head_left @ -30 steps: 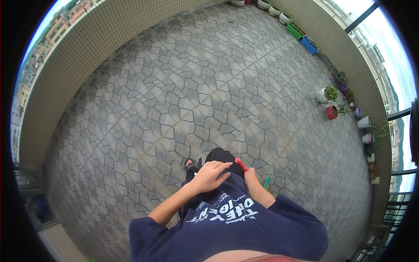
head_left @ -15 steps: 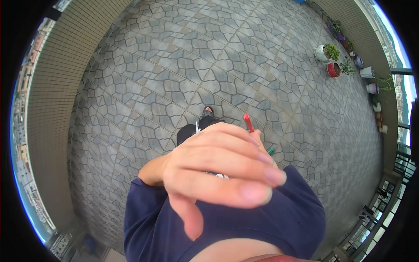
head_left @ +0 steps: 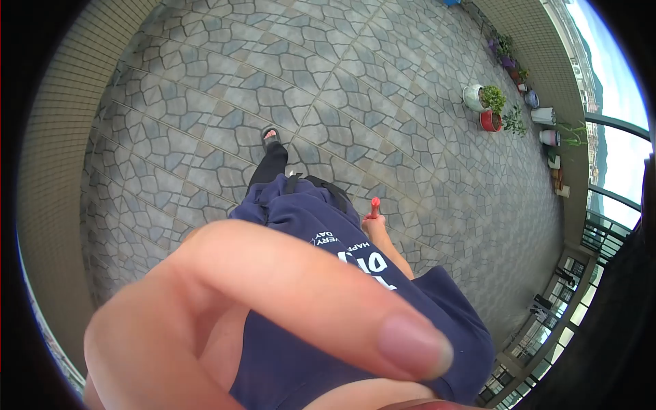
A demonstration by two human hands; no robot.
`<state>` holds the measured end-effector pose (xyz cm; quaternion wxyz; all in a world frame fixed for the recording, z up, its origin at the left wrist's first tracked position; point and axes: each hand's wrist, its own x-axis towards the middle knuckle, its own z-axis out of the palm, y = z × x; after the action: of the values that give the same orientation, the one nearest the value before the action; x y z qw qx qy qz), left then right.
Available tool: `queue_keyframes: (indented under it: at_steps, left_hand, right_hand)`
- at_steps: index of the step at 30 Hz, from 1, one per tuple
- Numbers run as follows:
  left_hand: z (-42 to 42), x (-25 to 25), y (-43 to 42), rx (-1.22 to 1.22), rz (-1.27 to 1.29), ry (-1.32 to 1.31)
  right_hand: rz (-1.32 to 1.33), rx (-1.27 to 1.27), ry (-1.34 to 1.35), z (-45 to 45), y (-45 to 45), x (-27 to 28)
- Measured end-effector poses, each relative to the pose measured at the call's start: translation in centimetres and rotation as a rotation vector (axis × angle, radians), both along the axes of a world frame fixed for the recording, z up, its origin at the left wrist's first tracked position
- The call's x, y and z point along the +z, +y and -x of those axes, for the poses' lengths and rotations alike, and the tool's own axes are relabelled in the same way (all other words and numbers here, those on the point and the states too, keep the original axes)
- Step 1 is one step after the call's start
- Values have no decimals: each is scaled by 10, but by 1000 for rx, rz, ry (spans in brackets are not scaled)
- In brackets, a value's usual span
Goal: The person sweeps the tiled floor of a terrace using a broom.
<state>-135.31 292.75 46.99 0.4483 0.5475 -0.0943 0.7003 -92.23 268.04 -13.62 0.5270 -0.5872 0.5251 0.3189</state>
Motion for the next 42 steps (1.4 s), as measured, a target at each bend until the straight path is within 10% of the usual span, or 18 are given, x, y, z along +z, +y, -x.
queue_keyframes:
  at_steps: [6,9,12,16,18,25,33,38,42]
  left_hand:
    - [-28,-14,222,-109,71,82]
    - [-102,-106,334,-34,150,580]
    - [-182,-232,377,-229,376,1168]
    - [-278,-321,447,-298,747,1119]
    - [-321,-354,498,-526,971,1035]
    - [-355,-286,675,-648,933,1078]
    - [-366,-198,829,-703,582,910]
    - [-345,-167,923,-665,298,723]
    - [-338,-147,992,-555,158,660]
  right_hand:
    - [-69,-93,52,-19,158,-12]
    - [-121,-4,18,10,308,89]
    - [-283,181,41,-3,406,35]
    - [-613,251,-58,34,602,170]
    - [-722,397,-68,18,646,153]
    - [-778,744,114,-21,772,213]
    - [-778,529,-432,-10,941,290]
    - [-717,1146,-1109,-7,1036,246]
    - [-514,1388,-842,-28,1070,207]
